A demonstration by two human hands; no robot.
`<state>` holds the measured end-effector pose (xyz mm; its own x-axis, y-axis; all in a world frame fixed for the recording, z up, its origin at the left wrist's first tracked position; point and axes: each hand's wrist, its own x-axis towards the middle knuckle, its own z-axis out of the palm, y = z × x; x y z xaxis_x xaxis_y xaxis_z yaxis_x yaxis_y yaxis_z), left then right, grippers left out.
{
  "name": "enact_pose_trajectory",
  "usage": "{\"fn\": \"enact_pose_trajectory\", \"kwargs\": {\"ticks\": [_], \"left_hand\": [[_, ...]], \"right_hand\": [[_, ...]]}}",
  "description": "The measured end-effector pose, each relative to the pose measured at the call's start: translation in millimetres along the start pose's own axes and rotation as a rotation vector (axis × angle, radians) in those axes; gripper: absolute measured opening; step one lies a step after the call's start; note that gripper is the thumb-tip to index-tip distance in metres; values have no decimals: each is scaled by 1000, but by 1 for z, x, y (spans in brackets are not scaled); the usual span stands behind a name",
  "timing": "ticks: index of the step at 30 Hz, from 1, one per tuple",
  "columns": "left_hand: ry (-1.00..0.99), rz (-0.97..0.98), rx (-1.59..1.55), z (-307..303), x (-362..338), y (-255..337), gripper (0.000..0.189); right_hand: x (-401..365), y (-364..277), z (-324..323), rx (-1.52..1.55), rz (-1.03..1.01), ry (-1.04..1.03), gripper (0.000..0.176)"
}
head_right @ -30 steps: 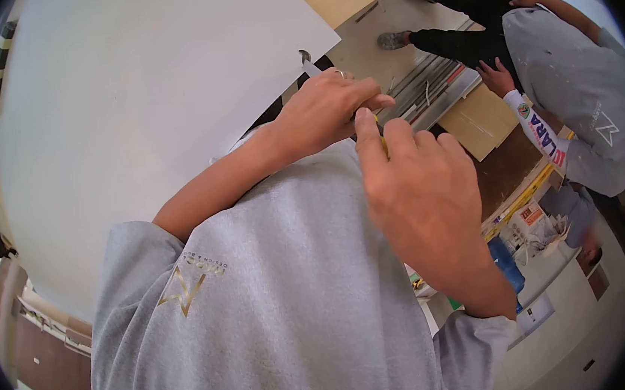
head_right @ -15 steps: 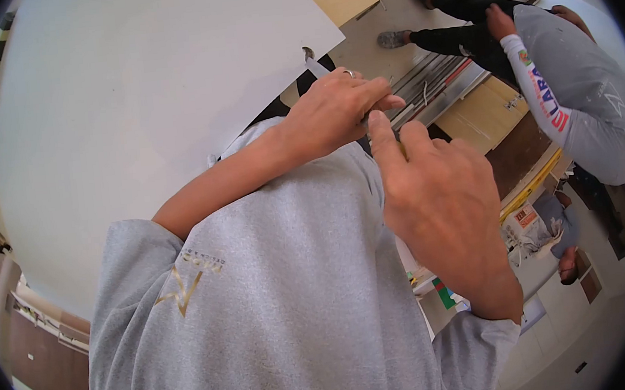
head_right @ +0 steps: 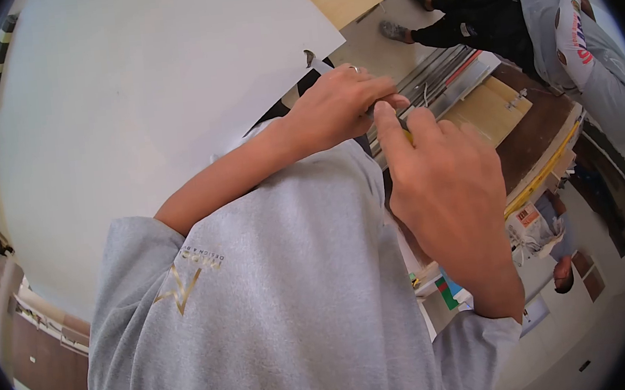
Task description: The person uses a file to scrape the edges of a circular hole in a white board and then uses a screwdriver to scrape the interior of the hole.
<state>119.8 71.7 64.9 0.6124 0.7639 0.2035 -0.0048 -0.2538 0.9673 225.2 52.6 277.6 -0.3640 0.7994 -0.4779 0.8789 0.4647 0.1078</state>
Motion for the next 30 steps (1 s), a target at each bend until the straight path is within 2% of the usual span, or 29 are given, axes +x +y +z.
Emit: {"fn": "enact_pose_trajectory", "kwargs": {"ticks": [3,9,12,15,19,21,24,30], "left_hand": [[-21,-30,47,2,-3,-6,14],[98,-20,40,8,-8,-8,19],[80,-71,-44,9,-4,-20,20],[-54,-128,-14,5,0,-21,18],[82,-55,28,4,0,-13,16],[149,-66,29,2,-3,-4,15],[104,-106,38,3,-3,-5,14],[172,-89,11,5,-7,-4,15]], "right_hand": [[6,2,3,8,-25,-4,44],[13,1,4,38,-40,-68,47],[21,5,15,77,6,-118,46],[21,8,14,101,51,-134,44],[21,11,4,58,9,-43,44],[24,10,-5,41,-13,-81,48],[26,11,-4,30,-34,-77,48],[28,7,-7,21,-56,-103,47]]}}
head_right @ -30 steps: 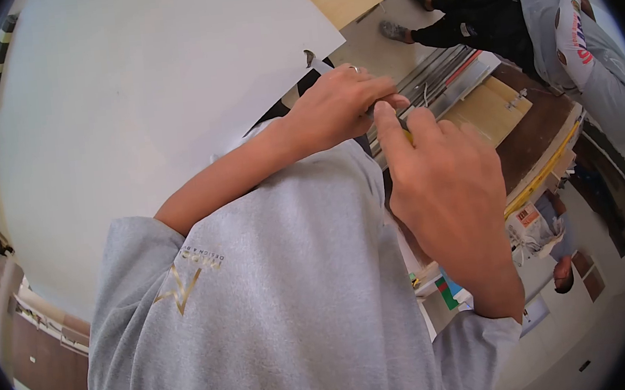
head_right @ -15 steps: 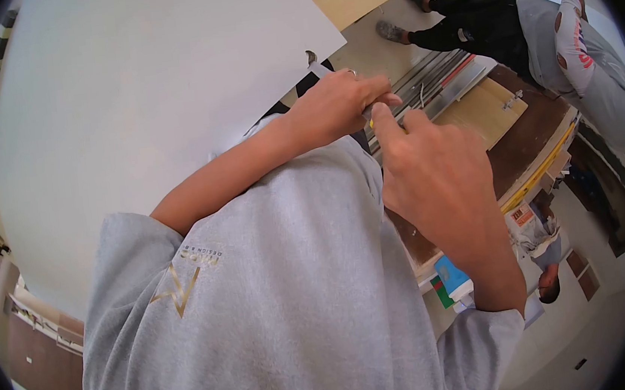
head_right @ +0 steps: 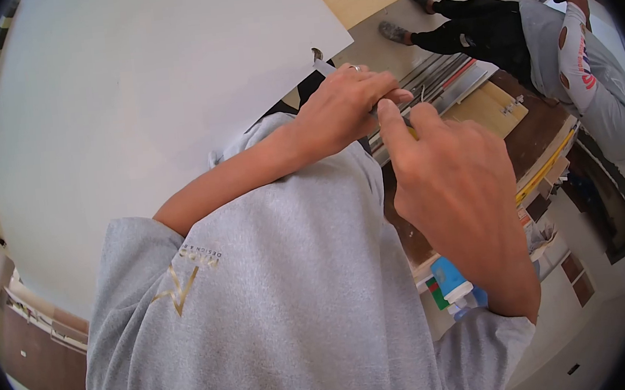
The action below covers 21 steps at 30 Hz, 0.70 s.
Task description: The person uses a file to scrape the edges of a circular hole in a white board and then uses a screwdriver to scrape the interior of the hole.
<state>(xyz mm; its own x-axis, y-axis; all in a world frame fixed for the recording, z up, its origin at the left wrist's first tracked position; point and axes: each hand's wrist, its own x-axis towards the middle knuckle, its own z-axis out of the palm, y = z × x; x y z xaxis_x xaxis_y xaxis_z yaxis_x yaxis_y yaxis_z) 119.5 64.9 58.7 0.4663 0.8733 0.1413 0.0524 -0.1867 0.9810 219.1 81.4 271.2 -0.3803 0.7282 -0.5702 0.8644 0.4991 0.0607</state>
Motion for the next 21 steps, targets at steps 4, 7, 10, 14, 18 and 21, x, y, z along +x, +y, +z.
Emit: {"fn": "enact_pose_trajectory", "kwargs": {"ticks": [4,7,10,14,18,21], "left_hand": [[4,4,-28,7,-5,-11,16],[-29,17,-49,7,0,-17,15],[-119,-44,15,6,7,-12,13],[-112,-25,-35,2,15,-8,14],[-45,47,-43,2,12,-5,14],[-36,32,-36,-1,10,-4,14]], "right_hand": [[-1,-7,11,-6,10,-35,46],[5,-4,15,41,41,-57,44],[5,9,16,131,75,-49,48],[-2,4,10,106,136,16,44],[-4,3,6,-17,83,34,45],[-2,3,7,-36,32,52,45]]}}
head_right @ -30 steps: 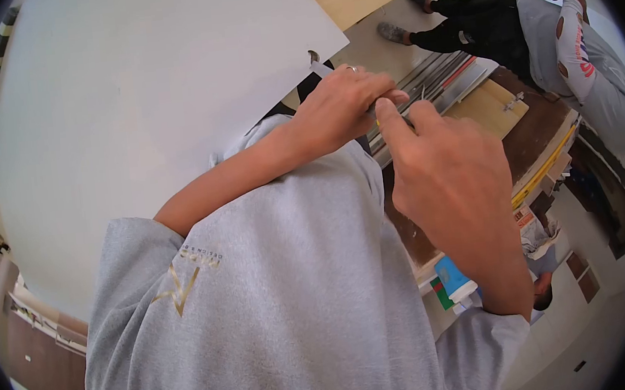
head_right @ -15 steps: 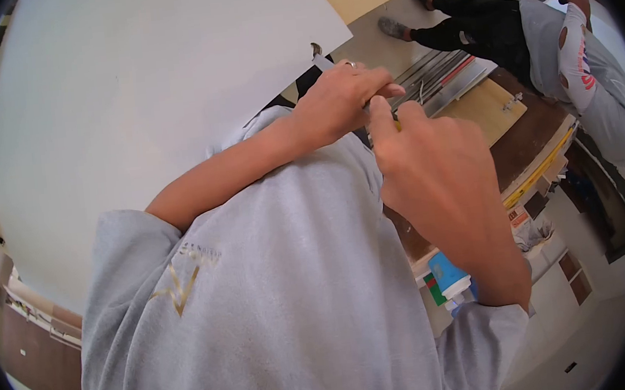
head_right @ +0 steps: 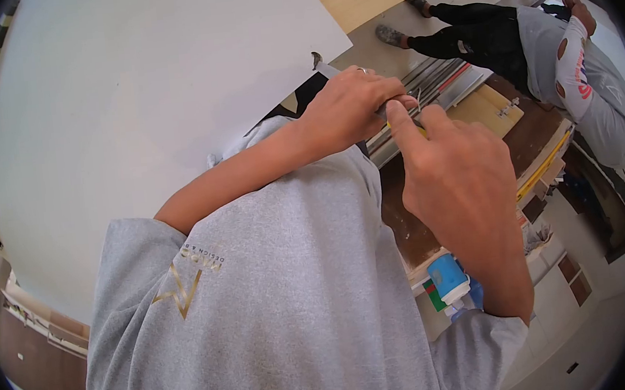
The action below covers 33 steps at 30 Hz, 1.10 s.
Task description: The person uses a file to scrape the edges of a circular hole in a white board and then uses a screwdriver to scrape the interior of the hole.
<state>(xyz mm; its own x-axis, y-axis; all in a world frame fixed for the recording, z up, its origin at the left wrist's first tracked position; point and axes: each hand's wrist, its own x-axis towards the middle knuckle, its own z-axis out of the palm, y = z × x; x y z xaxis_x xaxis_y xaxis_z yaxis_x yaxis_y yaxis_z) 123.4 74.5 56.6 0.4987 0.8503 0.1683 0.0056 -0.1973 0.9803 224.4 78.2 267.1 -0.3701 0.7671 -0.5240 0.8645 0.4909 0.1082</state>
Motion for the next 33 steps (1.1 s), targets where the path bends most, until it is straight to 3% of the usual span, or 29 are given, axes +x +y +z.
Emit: {"fn": "enact_pose_trajectory", "kwargs": {"ticks": [7,9,13,16,22,25,28,33], "left_hand": [[18,-67,39,12,-11,-10,9],[-67,-86,66,7,-2,-16,11],[-39,-30,69,4,-1,-12,12],[109,24,31,4,0,-1,12],[56,-68,73,5,-7,-1,12],[58,-102,-59,13,-10,-10,14],[-34,-134,-40,11,-2,-20,17],[34,-53,11,10,3,-12,13]], "right_hand": [[16,0,2,70,-14,-127,46],[16,3,4,105,2,-120,45],[12,-3,-5,87,50,-127,46],[7,-4,-7,-41,-29,15,48],[9,-3,-4,15,-63,-48,50],[12,-3,2,46,-30,-137,48],[21,13,14,107,-13,-126,46],[14,9,3,18,-3,-40,45]]}}
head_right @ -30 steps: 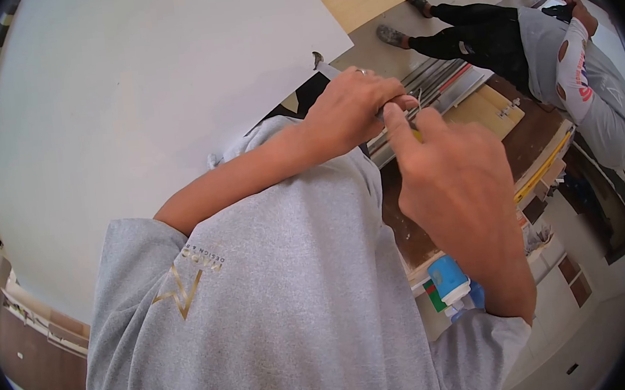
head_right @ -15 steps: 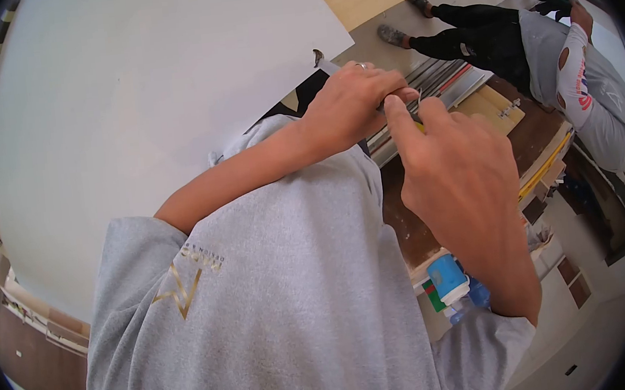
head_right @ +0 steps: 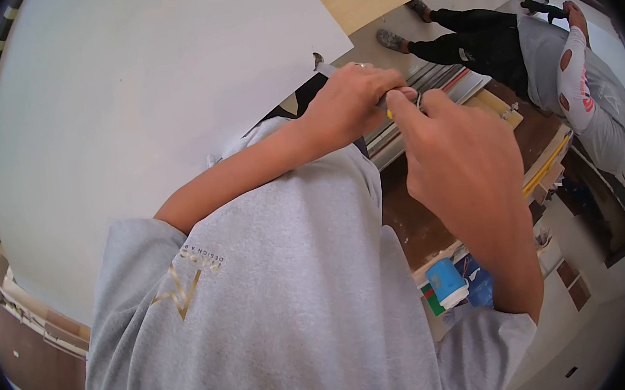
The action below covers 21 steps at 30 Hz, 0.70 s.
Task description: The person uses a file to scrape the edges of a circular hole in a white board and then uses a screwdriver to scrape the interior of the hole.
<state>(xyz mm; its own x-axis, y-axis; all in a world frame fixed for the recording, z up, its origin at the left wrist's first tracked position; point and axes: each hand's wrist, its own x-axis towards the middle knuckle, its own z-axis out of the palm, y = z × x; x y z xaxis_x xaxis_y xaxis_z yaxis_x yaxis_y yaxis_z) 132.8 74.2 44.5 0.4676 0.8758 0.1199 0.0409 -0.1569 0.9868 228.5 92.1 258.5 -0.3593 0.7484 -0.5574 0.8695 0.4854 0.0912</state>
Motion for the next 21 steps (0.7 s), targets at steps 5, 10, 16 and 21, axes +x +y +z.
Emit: {"fn": "enact_pose_trajectory", "kwargs": {"ticks": [5,10,16,21], "left_hand": [[79,4,12,2,-3,8,12],[-5,-66,-7,7,-11,0,10],[47,-6,-44,5,-1,-4,17],[145,67,-88,0,1,9,13]], "right_hand": [[-3,-2,-1,-81,-48,48,48],[-3,-5,3,41,-29,-72,46],[6,16,8,179,-35,9,42],[-1,-1,-7,-60,-68,9,42]]}}
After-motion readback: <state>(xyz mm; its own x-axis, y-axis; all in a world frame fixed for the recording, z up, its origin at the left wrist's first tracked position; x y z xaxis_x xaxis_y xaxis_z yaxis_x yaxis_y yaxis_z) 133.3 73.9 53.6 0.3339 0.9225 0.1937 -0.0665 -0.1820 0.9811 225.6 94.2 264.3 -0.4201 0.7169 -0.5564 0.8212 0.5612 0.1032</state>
